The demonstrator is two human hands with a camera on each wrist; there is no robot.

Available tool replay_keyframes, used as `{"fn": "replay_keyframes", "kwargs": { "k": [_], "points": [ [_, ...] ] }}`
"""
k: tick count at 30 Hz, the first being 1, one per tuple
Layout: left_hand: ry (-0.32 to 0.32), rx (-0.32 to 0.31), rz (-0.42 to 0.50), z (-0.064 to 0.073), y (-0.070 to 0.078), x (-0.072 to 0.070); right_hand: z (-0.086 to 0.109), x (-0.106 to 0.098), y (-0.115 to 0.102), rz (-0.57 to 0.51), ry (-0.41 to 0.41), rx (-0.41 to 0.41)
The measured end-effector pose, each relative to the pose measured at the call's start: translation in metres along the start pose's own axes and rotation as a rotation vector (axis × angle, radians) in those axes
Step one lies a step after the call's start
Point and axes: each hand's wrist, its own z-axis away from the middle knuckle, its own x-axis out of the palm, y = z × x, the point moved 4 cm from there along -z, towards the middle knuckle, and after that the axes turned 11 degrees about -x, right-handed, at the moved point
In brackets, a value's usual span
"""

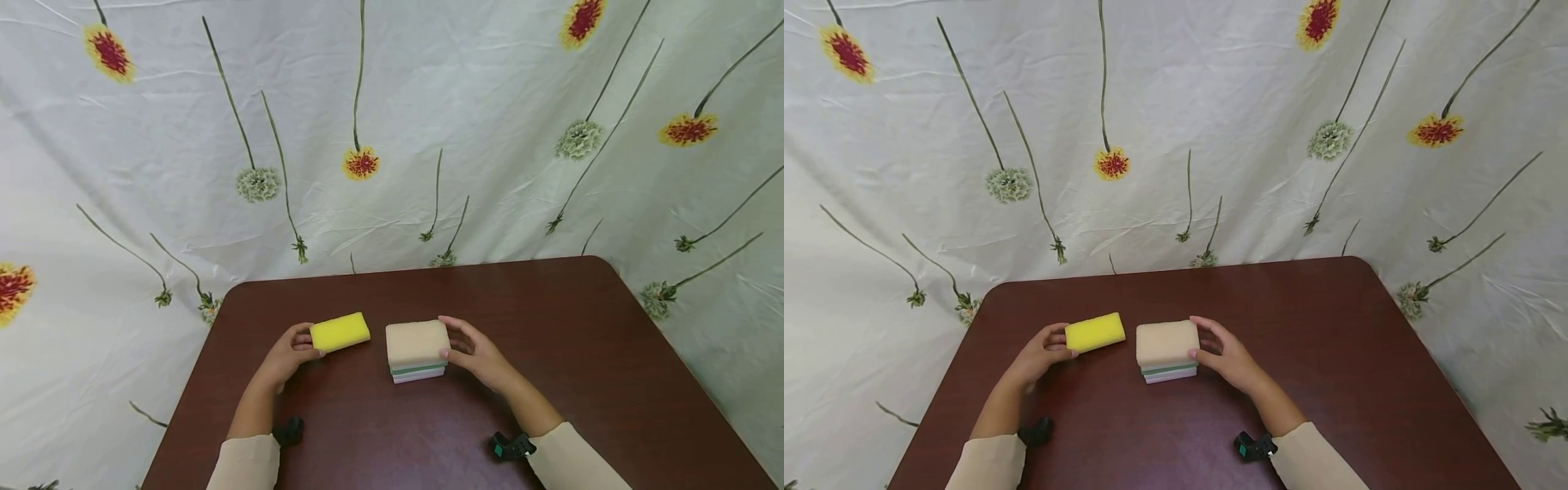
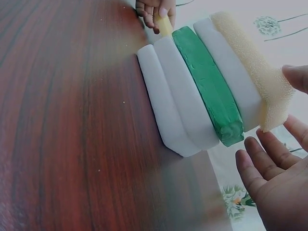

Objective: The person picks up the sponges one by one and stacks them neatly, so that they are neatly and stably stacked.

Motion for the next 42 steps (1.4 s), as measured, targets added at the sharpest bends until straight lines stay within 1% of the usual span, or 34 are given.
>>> {"fn": "replay_keyframes", "kwargs": {
  "k": [8, 15, 20, 26, 33, 38, 42],
  "points": [
    [-0.061, 0.031, 0.155, 0.006, 0.004, 0.005, 0.001, 0.000, -0.001, -0.007, 0.005, 0.005],
    [-0.046, 0.049, 0.234, 0.011, 0.009, 0.008, 0.001, -0.001, -0.001, -0.012, 0.008, 0.009],
    [-0.044, 0.076, 0.267, 0.021, 0.018, 0.010, 0.001, -0.001, 0.000, -0.010, 0.006, 0.012],
    [-0.056, 0.132, 0.309, 0.034, 0.031, 0.014, 0.001, -0.002, 0.001, -0.004, 0.005, 0.002],
    [-0.087, 0.199, 0.347, 0.051, 0.045, 0.022, 0.001, -0.002, 0.000, -0.003, 0.004, 0.012],
    [-0.099, 0.242, 0.354, 0.058, 0.051, 0.029, 0.001, -0.002, 0.000, -0.002, 0.004, 0.010],
    [-0.117, 0.254, 0.346, 0.062, 0.056, 0.037, 0.001, -0.001, 0.001, 0.001, 0.001, 0.002]
  ]
}}
